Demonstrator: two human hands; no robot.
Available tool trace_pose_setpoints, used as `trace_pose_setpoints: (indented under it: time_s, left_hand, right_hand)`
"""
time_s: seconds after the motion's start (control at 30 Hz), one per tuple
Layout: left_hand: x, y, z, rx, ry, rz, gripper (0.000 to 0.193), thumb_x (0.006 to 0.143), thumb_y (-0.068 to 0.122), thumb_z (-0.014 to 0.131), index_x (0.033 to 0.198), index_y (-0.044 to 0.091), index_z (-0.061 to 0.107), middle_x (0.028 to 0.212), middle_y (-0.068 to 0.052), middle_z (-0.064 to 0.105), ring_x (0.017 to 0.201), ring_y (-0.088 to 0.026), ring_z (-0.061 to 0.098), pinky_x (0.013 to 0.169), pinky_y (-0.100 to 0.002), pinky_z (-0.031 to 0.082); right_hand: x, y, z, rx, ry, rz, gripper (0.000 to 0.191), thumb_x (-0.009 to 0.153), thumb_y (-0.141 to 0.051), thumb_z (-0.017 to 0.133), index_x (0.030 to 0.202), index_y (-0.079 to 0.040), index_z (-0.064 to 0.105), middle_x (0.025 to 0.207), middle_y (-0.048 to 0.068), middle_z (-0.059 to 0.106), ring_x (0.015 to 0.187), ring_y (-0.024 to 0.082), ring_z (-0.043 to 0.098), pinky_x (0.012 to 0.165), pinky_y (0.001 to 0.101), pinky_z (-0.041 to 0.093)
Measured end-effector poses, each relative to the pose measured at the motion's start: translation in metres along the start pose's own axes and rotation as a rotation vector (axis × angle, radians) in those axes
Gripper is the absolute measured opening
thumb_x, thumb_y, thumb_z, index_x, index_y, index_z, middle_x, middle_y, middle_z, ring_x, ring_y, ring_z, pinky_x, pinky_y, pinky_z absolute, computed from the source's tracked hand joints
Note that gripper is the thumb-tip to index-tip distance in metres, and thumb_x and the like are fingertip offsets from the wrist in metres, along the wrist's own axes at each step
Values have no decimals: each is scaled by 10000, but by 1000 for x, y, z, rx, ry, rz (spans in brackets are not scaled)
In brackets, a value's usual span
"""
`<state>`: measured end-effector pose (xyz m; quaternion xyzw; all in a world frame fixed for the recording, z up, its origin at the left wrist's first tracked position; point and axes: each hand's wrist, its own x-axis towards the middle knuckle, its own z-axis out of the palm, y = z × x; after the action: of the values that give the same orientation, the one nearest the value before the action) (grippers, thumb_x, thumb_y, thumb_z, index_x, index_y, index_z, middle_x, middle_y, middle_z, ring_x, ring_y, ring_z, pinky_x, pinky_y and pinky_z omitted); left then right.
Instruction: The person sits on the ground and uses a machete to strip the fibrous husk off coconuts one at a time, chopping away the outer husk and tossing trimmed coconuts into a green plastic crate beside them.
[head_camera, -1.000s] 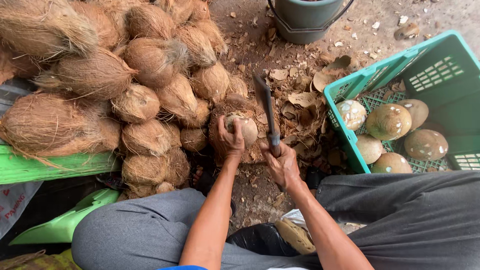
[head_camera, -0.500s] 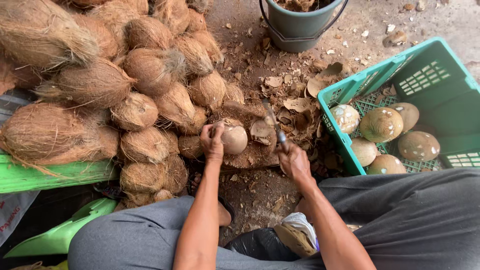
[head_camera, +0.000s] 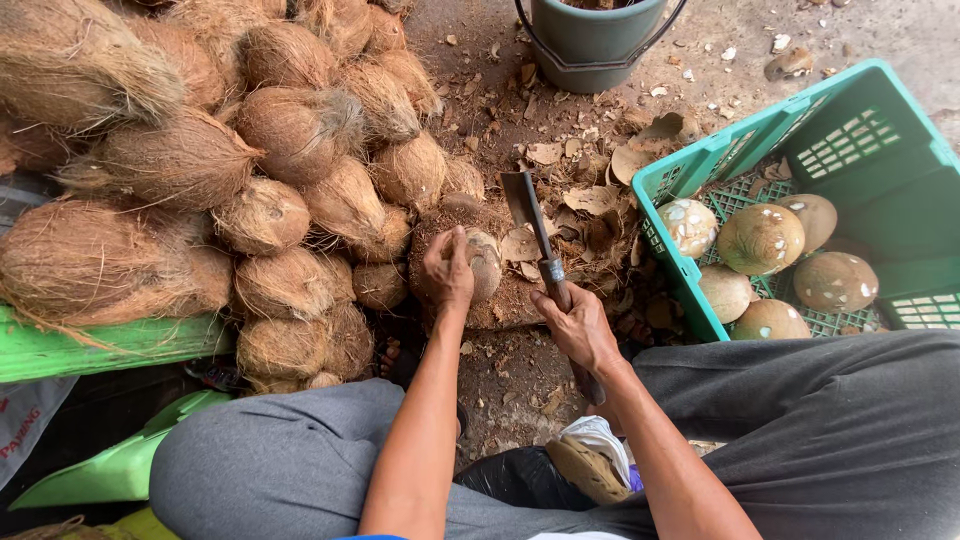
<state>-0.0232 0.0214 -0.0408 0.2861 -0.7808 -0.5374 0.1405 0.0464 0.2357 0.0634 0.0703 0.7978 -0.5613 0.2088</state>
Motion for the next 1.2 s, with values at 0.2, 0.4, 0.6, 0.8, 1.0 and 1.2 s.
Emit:
trace_pose_setpoints:
  time_s: [0.2,0.4,0.6,0.8,1.0,1.2]
  left_hand:
    - [5,9,-6,211,-35,29,426,964,551,515,999,189,737,996,-27,741,754,-164,656,545,-333,480]
    - [4,23,-5,173,-21,-59,370,934,497,534,931,172,710,918,-32,689,634,-148,561,456,-328,381]
    - [6,8,9,27,94,136,328,1018,450,579,893,176,709,860,-18,706,683,-132,605,562,-302,437]
    - [7,2,21,-364,56,121,343,1023,386,633,815,113,627,798,-60,658,684,-174,629,589,-404,563]
    - [-12,12,7,43,131,49,363,997,475,554,962,156,724,1019,-44,706,899,-213,650,766,-468,508]
    - [-14,1,13,60,140,140,454,995,555,508,928,165,732,1044,-47,744,943,-216,684,820,-407,547]
  right_hand:
    - [-3,5,17,76,-143,127,298,943,-364,648,793,-113,595,571,-10,509,434,124,457,404,331,400]
    - [-3,3,22,277,26,-143,340,957,-335,683,789,-67,558,589,-9,533,451,107,470,384,310,403]
    - [-7,-6,33,55,-113,127,191,962,-279,623,924,-94,645,611,-27,561,482,122,489,440,332,425]
    - [-17,-24,29,-2,65,-174,171,924,-226,642,938,-60,683,608,32,577,538,133,498,488,372,435]
    - [-12,-12,33,-287,-40,-15,170,951,-179,625,915,-19,669,640,89,604,569,222,577,569,414,481]
    - [3,19,28,-243,-61,-152,143,904,-175,647,888,-35,672,676,108,657,613,223,649,601,403,523]
